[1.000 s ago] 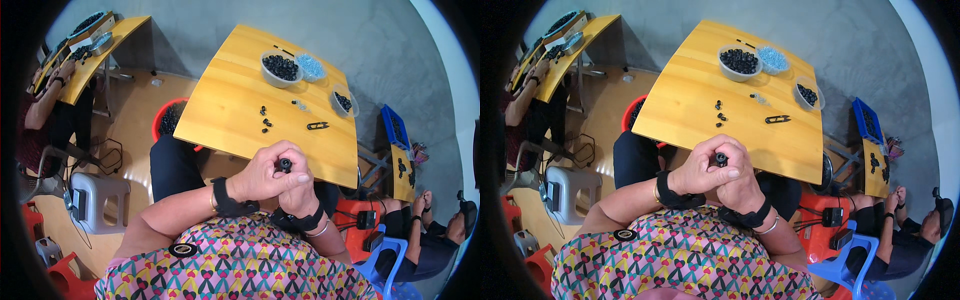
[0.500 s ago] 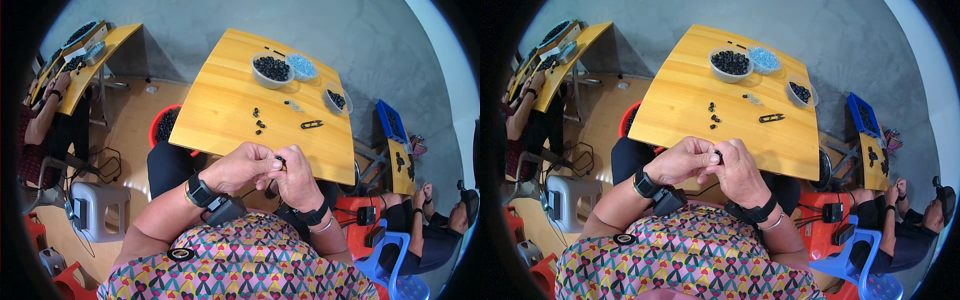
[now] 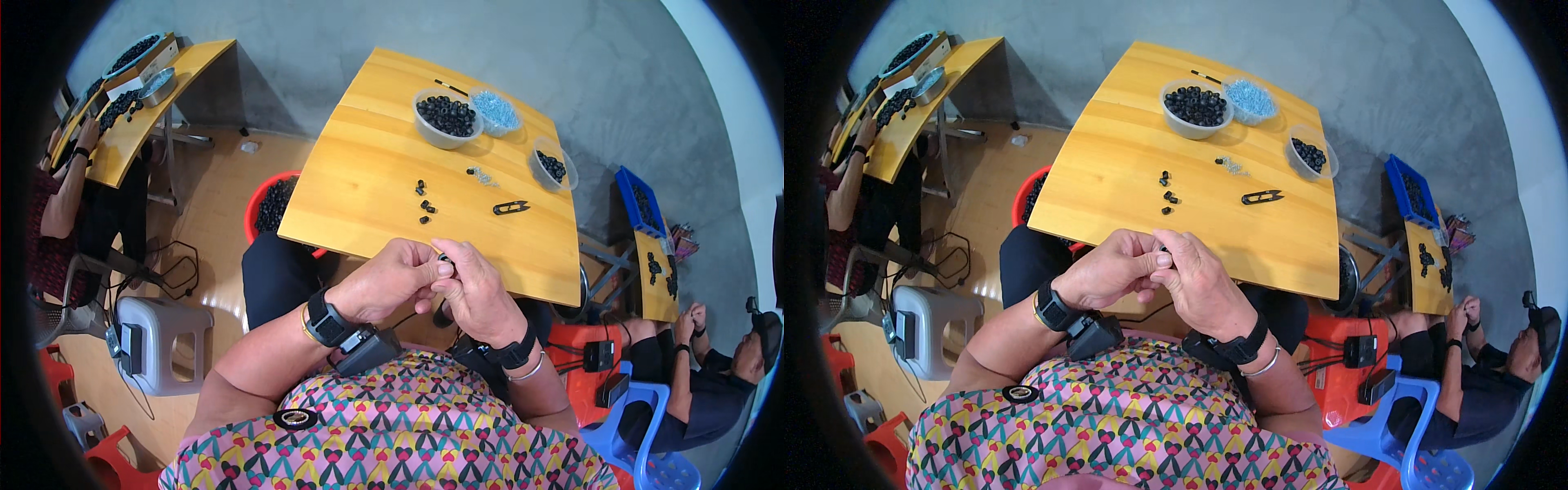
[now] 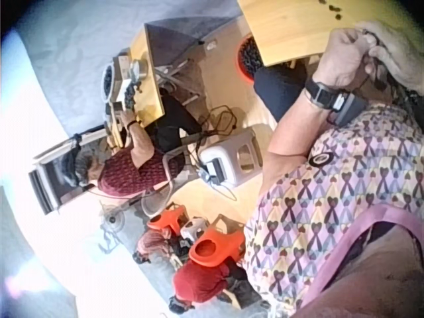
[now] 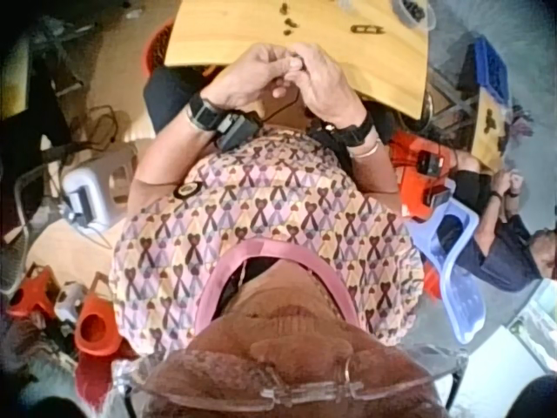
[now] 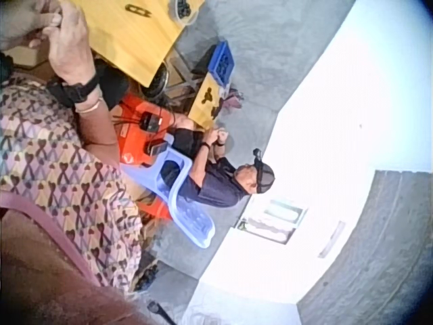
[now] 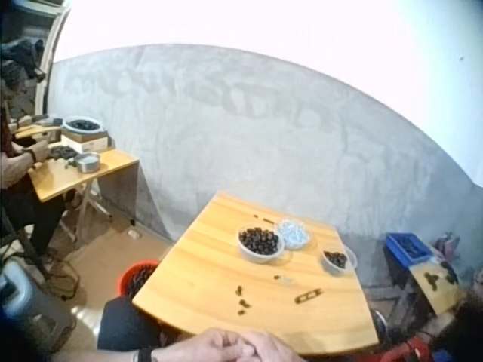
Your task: The person picks up a black plastic component and a small metal pin, inserts the pin into the component, and places the assembled unit on the table, repeating the process several times.
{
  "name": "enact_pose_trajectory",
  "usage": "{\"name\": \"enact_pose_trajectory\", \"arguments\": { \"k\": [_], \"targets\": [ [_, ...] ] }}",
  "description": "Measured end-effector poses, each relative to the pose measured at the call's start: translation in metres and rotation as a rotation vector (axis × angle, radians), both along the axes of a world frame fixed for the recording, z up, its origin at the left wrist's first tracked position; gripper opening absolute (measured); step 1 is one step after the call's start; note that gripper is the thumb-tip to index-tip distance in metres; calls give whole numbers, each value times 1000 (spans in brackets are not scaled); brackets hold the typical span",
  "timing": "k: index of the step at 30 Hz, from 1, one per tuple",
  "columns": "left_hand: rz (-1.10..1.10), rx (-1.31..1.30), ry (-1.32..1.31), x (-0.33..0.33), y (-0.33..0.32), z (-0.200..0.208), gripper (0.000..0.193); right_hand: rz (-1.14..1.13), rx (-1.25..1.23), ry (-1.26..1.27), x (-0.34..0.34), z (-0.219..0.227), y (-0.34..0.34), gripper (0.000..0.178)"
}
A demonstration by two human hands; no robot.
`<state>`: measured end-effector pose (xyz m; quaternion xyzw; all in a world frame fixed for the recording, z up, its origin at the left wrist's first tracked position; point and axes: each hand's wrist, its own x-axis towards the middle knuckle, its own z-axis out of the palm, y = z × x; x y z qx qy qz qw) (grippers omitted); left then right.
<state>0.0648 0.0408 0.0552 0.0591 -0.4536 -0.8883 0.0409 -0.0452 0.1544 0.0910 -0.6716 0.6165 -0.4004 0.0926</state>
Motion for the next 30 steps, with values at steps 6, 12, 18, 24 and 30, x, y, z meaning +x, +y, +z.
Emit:
{"name": "enact_pose_trajectory", "arguments": {
  "k": [6, 12, 18, 24, 30],
  "targets": [
    [75, -29, -37, -3, 2, 2, 24, -18, 39, 102, -9, -5, -2, 32],
    [55, -184, -107, 2, -3, 12, 42, -68, -43, 106, -8, 6, 5, 35],
    [362, -636, 404, -14, 18, 17, 101, -25, -21, 59, 6, 11, 12, 44],
    [452, -657, 448, -21, 28, 7, 66, 11, -87, 108, 2, 3, 12, 39],
    [550, -696, 477, -25, 30, 3, 52, 27, -184, 28, -2, -9, 7, 34]
  ]
}}
